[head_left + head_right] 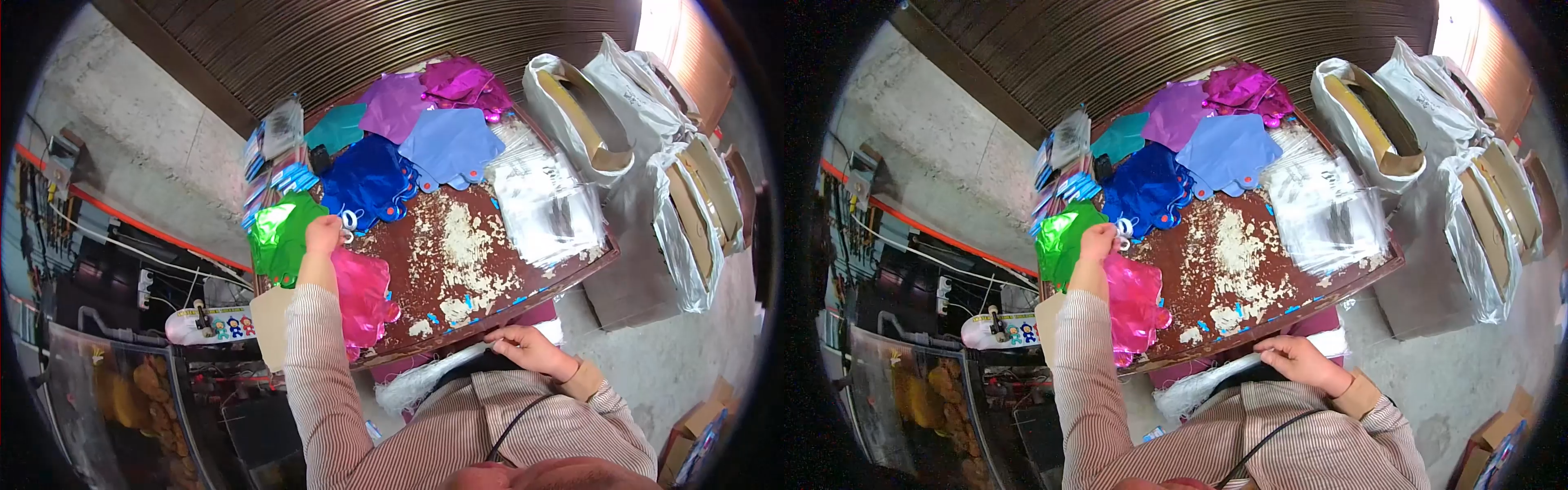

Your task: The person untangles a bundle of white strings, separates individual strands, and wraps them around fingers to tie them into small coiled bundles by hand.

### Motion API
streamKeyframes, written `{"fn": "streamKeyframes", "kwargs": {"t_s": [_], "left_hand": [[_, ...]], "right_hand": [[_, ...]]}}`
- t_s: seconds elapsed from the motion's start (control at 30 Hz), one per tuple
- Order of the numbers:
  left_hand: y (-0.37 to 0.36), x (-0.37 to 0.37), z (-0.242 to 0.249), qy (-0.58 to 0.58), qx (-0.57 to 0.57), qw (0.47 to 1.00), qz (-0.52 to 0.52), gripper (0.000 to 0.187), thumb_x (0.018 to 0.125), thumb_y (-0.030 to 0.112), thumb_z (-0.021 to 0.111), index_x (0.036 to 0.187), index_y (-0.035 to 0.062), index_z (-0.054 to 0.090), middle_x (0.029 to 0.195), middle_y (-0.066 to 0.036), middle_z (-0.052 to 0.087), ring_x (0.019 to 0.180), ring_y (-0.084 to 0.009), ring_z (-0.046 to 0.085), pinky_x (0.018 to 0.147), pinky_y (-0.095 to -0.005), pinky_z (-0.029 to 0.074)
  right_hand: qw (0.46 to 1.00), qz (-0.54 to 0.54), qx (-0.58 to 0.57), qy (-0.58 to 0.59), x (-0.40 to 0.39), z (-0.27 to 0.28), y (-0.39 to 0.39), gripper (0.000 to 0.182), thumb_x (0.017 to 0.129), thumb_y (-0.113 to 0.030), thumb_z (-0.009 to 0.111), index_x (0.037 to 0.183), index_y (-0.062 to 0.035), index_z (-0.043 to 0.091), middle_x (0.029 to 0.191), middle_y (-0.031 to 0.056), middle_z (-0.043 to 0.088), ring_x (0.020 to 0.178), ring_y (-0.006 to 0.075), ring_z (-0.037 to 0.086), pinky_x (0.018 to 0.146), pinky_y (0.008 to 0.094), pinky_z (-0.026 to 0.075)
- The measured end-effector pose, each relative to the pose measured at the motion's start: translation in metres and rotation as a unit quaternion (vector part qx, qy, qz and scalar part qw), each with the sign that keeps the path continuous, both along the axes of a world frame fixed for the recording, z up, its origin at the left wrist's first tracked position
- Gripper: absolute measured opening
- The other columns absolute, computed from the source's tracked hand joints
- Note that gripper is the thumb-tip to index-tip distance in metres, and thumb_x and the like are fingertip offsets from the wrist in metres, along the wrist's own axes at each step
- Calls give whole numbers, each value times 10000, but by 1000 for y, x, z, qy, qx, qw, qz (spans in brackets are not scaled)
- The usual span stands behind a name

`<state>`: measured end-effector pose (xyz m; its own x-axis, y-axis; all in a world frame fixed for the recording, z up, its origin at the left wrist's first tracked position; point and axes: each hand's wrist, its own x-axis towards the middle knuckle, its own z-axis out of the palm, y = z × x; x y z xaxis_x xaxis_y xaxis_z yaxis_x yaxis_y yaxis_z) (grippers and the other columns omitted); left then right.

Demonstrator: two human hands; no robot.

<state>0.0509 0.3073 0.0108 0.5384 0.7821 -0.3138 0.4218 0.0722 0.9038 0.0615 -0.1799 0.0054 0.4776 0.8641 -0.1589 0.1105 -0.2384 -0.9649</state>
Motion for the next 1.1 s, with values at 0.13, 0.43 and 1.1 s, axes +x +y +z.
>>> {"fn": "streamKeyframes", "kwargs": {"t_s": [0.13, 0.43, 1.1], "left_hand": [[5, -12, 4, 111, 417, 899, -68, 272, 880, 170, 610, 1073, -15, 660, 865, -72, 694, 740, -150, 652, 665, -243, 503], [-210, -122, 65, 55, 91, 814, -571, 218, 881, 176, 644, 1054, 48, 679, 952, -54, 677, 768, -158, 603, 690, -265, 480], [-282, -215, -151, 222, -42, 854, -469, 624, 796, 382, 730, 1256, 4, 541, 1050, -177, 651, 922, -307, 619, 837, -355, 478]], "right_hand": [[998, -50, -27, -13, 3, -22, -19, 247, 900, -163, 602, 1080, -5, 664, 865, 82, 695, 657, 180, 592, 622, 280, 473], [939, -28, -250, -236, 25, -105, -58, 453, 791, -201, 665, 1212, -46, 599, 1137, 124, 657, 970, 297, 633, 823, 344, 498], [817, 387, -310, -296, 32, -118, -61, 345, 698, -227, 640, 1008, -87, 585, 907, 107, 668, 910, 361, 602, 950, 614, 340]]}}
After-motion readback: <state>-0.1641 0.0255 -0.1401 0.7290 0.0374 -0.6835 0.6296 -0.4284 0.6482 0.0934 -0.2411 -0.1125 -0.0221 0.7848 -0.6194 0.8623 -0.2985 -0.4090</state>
